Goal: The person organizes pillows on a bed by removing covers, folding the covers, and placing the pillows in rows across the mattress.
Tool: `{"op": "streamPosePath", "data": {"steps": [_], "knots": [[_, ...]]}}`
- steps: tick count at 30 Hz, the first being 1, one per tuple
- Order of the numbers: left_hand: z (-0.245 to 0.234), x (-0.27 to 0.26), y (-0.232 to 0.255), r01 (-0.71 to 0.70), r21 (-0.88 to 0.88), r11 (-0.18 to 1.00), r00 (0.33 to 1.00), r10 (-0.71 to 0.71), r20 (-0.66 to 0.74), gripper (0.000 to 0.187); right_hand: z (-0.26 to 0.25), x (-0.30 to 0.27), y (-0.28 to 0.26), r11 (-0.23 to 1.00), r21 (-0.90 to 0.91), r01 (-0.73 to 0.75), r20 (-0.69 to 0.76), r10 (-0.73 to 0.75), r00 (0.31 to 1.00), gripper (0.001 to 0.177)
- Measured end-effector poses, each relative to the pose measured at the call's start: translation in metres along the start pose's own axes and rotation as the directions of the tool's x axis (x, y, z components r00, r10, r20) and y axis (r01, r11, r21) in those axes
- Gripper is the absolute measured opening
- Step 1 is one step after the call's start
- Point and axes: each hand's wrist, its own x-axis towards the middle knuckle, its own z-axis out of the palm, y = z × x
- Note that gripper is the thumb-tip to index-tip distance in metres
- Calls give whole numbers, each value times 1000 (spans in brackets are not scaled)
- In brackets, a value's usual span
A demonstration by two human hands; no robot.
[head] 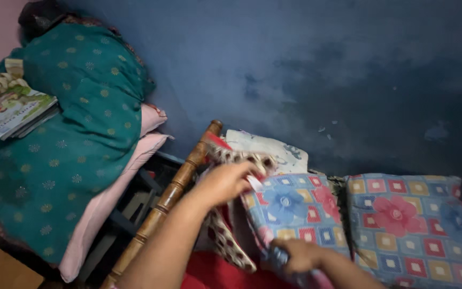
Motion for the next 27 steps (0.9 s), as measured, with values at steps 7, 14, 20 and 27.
{"op": "streamPosePath", "data": {"steps": [7,14,20,27], "knots": [[-39,-17,22,-57,396,916,939,183,-290,58,54,18,33,921,278,274,131,-318,939,76],[-72,-50,64,-355,273,894,819,439,-370,44,-47,14,-30,901,407,151,-763,245,598,120],[-88,-50,40,-235,-49,971,878,190,-439,32,-112,29,-24,687,484,543,-846,208,491,70],[-112,-15,-34,361,463,809,811,-27,-585,29,-149,-17,-53,810,539,233,-580,156,800,33]]}}
